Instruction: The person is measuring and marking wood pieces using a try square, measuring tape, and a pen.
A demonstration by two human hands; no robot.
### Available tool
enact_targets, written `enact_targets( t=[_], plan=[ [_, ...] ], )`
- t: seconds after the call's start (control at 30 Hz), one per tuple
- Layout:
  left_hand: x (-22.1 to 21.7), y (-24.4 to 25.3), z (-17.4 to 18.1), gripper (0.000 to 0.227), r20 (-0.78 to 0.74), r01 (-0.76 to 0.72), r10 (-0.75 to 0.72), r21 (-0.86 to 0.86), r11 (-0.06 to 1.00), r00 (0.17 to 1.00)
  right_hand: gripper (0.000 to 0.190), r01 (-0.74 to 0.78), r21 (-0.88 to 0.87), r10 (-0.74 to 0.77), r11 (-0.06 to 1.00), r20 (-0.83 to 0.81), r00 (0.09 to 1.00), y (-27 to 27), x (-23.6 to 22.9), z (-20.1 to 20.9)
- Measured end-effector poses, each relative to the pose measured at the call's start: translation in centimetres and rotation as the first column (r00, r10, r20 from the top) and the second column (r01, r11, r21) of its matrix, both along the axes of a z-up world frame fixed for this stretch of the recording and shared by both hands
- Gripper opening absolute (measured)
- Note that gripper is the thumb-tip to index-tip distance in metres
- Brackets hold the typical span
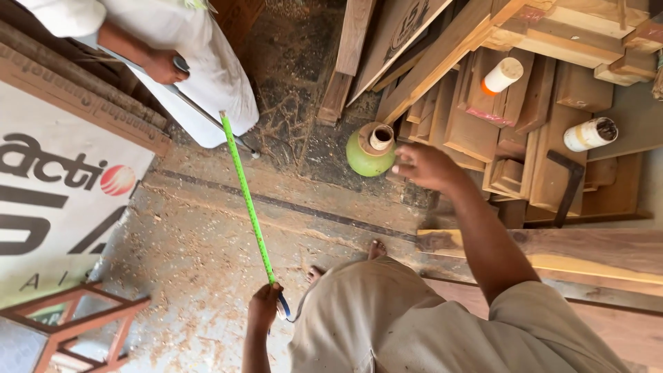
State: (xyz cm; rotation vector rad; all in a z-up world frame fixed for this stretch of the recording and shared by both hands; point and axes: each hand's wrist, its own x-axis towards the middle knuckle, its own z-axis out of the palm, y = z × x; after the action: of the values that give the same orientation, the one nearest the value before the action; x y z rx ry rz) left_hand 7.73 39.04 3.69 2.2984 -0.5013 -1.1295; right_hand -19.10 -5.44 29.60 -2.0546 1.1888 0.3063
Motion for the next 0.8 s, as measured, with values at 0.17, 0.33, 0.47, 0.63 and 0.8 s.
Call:
enact_targets(
  t=[0.17, 0.33, 0.47, 0.63, 0.8],
  plan=[
    [3.6, 2.2, -1.6, 0.042, -0.008, -0.017, 0.017, -0.034, 0.999, 1.0, 0.05, 0.087, -0.114, -0.076, 0.99, 0.1, 0.992, -0.2, 3.0, 2.3],
    [5.9, 3.0, -2.4, 0.042, -0.001, -0.022, 0.022, 0.03, 0.999, 1.0, 0.049, 0.233, -0.176, -0.179, 0.956, 0.278, 0.944, -2.3, 5.9, 3.5],
    [7.1, 2.1, -3.9, 0.041, -0.029, -0.064, 0.065, 0.043, 0.997, 0.997, 0.052, 0.373, -0.153, -0.263, 0.915, 0.473, 0.841, -7.1, 8.6, 2.9],
    [9.2, -0.1, -9.3, 0.04, -0.059, -0.014, 0.016, 0.024, 1.0, 0.998, 0.05, 0.457, -0.182, -0.295, 0.871, 0.55, 0.781, -15.4, 12.7, 2.9],
    [12.1, -4.4, -15.3, 0.04, -0.202, -0.069, 0.088, 0.102, 0.992, 0.975, 0.053, 0.556, -0.03, -0.395, 0.83, 0.671, 0.627, -27.5, 16.9, 3.2]
  ],
)
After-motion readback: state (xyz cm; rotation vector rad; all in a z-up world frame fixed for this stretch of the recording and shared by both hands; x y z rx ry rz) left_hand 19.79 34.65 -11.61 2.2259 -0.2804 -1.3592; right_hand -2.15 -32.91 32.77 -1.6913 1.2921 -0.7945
